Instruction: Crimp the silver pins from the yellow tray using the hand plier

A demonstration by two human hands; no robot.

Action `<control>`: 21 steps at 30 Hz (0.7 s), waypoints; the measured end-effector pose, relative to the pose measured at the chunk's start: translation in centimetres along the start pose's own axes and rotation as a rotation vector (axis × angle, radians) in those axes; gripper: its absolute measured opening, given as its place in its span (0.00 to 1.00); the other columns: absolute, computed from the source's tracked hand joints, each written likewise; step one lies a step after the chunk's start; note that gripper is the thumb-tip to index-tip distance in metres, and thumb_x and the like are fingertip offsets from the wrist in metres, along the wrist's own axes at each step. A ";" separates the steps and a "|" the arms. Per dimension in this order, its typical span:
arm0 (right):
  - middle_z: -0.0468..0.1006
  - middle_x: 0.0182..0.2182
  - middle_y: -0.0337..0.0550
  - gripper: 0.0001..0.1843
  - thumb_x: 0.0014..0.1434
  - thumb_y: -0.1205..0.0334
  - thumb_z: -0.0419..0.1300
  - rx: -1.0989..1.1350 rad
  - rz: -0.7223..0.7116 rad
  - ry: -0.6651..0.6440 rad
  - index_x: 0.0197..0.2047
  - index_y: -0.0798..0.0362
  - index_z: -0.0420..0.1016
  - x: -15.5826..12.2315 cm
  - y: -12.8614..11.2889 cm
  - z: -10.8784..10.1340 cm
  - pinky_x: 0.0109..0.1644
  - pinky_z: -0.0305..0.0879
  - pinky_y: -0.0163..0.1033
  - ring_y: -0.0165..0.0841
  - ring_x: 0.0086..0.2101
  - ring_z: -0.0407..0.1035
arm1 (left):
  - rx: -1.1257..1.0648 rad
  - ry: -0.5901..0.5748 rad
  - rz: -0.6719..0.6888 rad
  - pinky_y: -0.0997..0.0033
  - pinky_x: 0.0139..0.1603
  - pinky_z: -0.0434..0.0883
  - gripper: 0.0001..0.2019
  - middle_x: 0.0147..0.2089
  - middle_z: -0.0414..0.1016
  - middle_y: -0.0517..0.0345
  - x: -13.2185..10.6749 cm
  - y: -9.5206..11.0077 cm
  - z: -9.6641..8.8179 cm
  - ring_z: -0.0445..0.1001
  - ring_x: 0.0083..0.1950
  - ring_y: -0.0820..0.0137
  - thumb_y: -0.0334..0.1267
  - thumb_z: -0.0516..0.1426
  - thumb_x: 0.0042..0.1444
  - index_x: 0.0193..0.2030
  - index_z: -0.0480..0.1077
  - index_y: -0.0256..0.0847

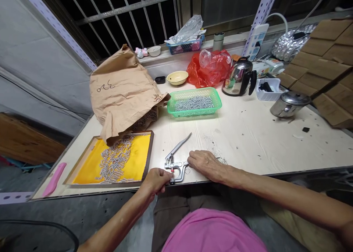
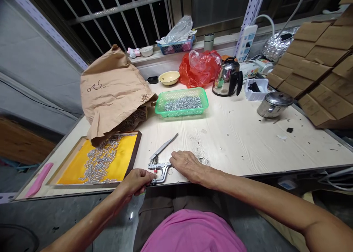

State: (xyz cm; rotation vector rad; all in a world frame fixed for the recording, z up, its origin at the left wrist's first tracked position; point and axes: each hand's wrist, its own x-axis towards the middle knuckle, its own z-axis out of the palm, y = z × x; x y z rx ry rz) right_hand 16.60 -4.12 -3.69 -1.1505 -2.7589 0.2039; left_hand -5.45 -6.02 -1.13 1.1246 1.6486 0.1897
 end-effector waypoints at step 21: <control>0.66 0.43 0.54 0.43 0.41 0.34 0.63 0.058 -0.029 -0.077 0.50 0.60 0.66 3.9 3.8 -2.7 0.48 0.57 0.49 0.45 0.43 0.57 | -0.039 0.071 -0.028 0.78 0.13 0.47 0.23 0.09 0.55 0.70 -0.6 0.1 0.5 0.50 0.12 0.80 0.60 0.58 0.34 0.21 0.62 0.41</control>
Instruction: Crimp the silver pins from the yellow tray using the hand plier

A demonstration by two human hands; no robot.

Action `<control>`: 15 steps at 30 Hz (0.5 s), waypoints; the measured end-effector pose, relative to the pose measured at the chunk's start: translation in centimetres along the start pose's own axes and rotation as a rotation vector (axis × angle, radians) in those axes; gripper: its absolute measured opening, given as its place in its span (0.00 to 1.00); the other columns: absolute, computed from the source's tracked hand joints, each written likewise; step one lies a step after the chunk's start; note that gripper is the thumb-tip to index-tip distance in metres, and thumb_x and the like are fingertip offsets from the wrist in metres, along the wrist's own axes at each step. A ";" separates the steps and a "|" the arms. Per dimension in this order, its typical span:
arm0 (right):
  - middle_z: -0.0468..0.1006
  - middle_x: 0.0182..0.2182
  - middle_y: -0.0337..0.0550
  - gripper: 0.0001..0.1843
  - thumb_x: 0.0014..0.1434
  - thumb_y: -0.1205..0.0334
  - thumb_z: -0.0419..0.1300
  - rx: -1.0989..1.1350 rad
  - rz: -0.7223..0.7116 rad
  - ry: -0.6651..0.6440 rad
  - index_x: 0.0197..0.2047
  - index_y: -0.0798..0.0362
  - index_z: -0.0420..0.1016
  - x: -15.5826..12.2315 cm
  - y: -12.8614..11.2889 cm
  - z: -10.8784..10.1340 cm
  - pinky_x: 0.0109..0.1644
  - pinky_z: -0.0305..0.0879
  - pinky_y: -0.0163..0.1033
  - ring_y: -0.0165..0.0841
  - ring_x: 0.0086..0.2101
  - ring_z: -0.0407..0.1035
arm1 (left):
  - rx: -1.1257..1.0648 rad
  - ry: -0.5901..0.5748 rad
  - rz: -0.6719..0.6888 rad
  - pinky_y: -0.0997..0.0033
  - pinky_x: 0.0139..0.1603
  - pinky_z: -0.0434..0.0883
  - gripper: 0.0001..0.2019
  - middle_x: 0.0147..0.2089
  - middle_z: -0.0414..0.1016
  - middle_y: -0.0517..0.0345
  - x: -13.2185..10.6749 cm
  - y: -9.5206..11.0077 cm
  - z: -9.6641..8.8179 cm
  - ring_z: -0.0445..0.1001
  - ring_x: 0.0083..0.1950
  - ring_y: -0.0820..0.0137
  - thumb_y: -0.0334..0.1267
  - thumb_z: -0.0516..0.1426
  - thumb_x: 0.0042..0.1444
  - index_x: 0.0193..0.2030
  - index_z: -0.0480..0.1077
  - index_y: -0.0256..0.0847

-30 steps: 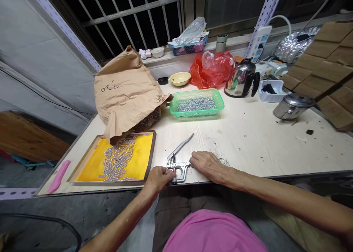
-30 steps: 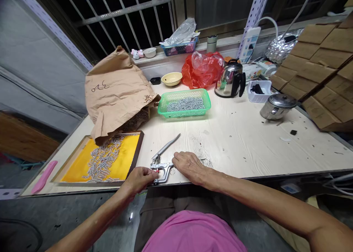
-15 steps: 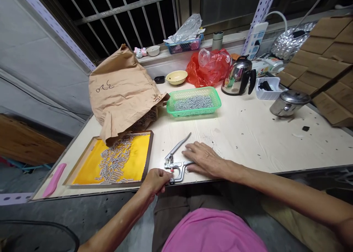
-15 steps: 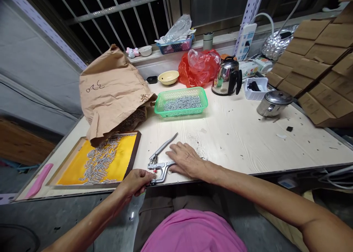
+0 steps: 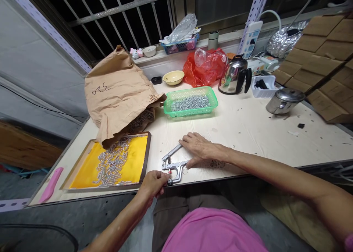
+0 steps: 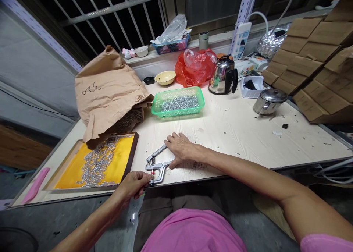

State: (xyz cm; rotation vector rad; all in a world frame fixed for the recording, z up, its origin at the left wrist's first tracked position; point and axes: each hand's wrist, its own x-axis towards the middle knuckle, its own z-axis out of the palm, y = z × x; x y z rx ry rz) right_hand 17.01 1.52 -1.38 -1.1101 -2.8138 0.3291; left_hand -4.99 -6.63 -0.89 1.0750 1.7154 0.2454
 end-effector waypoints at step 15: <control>0.68 0.41 0.53 0.22 0.54 0.50 0.63 0.031 0.091 -0.045 0.41 0.61 0.70 -1.6 -2.4 -0.9 0.44 0.59 0.43 0.40 0.41 0.60 | 0.662 0.385 0.809 0.61 0.48 0.68 0.14 0.48 0.70 0.50 -0.6 0.5 1.3 0.70 0.48 0.62 0.41 0.53 0.57 0.48 0.67 0.41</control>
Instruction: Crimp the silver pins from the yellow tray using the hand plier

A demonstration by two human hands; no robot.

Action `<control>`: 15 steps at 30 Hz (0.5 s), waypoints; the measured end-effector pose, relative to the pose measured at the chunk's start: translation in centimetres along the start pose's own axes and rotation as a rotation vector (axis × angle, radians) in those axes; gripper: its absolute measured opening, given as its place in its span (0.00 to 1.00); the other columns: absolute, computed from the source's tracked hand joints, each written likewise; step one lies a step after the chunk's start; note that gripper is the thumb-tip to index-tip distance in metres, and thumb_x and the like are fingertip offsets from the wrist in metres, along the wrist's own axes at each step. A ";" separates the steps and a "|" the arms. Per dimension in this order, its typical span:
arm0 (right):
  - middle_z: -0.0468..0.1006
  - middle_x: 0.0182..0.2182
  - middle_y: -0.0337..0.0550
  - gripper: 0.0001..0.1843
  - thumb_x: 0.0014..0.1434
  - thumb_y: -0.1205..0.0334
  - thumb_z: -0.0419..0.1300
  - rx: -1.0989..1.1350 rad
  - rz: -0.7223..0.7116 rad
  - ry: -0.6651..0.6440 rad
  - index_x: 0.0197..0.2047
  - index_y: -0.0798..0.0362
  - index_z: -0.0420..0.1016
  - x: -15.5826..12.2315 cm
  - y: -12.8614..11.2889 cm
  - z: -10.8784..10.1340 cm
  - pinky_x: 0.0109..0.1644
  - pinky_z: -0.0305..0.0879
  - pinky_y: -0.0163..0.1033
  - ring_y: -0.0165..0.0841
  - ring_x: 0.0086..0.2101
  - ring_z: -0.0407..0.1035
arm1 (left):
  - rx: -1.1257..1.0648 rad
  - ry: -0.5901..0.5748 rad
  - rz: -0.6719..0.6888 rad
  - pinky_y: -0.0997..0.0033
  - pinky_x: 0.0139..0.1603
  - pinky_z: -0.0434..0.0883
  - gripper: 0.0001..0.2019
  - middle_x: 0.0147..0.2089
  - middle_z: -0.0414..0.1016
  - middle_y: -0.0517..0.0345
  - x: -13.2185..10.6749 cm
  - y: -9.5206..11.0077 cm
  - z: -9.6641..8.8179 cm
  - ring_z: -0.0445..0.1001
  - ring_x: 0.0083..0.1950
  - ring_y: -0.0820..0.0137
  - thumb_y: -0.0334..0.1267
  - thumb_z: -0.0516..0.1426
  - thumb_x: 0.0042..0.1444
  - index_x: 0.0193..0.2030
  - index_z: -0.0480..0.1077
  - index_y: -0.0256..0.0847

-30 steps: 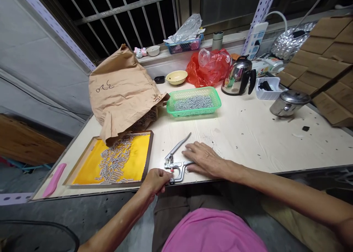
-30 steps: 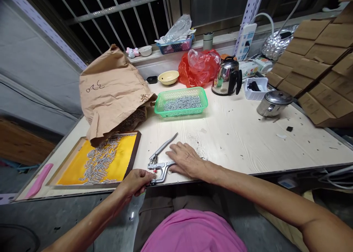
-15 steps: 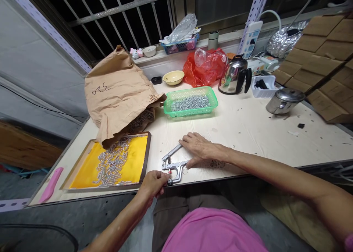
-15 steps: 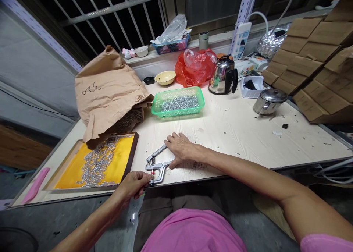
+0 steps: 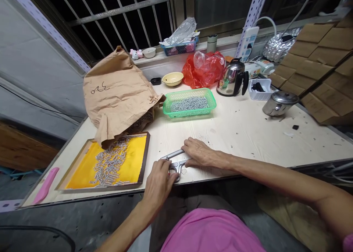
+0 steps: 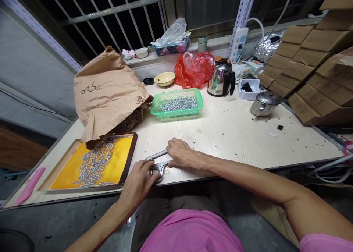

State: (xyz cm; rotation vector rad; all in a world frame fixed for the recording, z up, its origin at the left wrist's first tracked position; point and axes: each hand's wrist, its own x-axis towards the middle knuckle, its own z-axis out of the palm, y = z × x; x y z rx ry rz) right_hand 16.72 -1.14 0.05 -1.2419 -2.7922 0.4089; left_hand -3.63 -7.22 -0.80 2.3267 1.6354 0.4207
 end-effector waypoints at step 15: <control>0.70 0.40 0.53 0.21 0.54 0.53 0.63 -0.069 0.083 -0.070 0.44 0.60 0.70 -1.8 -0.2 -0.9 0.44 0.59 0.43 0.42 0.42 0.63 | 0.179 -0.292 0.319 0.60 0.48 0.66 0.22 0.47 0.68 0.49 6.1 1.5 0.5 0.65 0.48 0.60 0.42 0.59 0.53 0.53 0.63 0.37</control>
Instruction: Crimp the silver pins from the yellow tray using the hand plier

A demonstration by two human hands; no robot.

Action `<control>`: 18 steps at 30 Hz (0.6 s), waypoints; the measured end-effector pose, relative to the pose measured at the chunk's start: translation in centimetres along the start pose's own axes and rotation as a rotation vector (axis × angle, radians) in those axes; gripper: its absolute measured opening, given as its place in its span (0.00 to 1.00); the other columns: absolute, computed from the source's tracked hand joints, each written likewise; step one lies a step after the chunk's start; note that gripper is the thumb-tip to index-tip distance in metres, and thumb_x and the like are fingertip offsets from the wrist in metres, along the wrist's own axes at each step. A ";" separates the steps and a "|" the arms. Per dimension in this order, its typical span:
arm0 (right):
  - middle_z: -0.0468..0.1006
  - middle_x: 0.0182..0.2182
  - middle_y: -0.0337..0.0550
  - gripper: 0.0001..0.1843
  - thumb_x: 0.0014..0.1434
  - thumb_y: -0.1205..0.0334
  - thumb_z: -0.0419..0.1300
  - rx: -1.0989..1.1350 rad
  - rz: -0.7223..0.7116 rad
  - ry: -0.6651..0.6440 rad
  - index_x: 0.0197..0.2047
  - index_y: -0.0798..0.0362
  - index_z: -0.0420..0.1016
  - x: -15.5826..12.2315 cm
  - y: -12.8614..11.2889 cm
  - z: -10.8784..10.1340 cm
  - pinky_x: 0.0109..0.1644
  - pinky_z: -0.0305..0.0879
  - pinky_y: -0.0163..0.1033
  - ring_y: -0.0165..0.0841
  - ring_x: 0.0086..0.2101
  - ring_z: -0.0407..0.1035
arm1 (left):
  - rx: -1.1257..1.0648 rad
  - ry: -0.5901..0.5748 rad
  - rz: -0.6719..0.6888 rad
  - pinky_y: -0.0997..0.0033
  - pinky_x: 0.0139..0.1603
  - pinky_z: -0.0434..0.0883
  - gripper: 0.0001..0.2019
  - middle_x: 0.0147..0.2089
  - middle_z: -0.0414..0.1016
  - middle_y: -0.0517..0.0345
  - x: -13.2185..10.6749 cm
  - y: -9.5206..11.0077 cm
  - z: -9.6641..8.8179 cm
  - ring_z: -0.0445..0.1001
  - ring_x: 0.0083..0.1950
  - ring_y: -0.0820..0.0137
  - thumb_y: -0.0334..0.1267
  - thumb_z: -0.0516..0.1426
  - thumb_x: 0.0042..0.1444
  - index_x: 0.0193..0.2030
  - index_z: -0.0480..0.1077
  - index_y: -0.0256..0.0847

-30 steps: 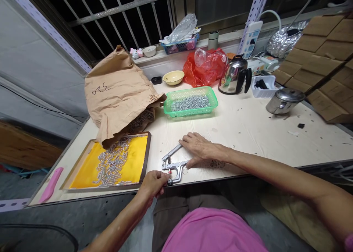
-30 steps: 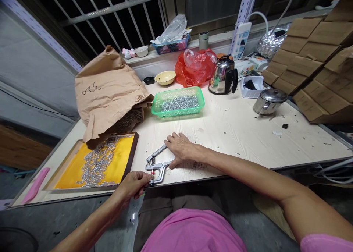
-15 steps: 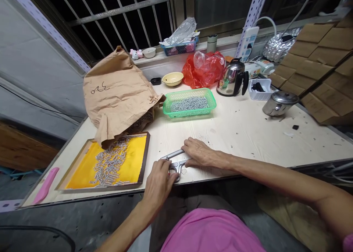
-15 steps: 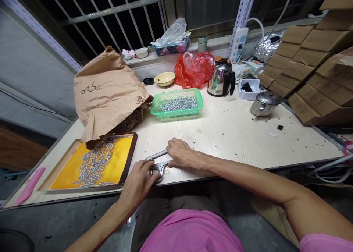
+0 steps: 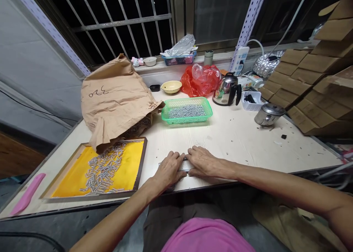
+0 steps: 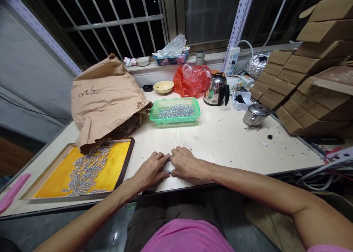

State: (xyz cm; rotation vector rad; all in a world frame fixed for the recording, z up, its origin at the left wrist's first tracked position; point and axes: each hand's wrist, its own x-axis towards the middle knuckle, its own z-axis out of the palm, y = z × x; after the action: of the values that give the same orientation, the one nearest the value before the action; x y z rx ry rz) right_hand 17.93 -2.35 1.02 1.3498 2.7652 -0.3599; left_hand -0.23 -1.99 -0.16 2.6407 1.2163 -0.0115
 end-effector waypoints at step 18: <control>0.72 0.38 0.50 0.18 0.57 0.51 0.60 0.105 -0.060 0.029 0.43 0.58 0.73 0.9 0.9 0.0 0.43 0.60 0.39 0.40 0.42 0.65 | -0.006 0.136 -0.094 0.58 0.50 0.68 0.12 0.49 0.70 0.50 -1.4 0.8 1.4 0.66 0.52 0.60 0.37 0.54 0.58 0.49 0.65 0.40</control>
State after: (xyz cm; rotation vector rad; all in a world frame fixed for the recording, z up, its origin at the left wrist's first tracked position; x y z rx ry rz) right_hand 18.03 -1.11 0.72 1.3051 2.8532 -0.4983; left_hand -0.43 -3.81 -1.23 2.6134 1.3801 0.1583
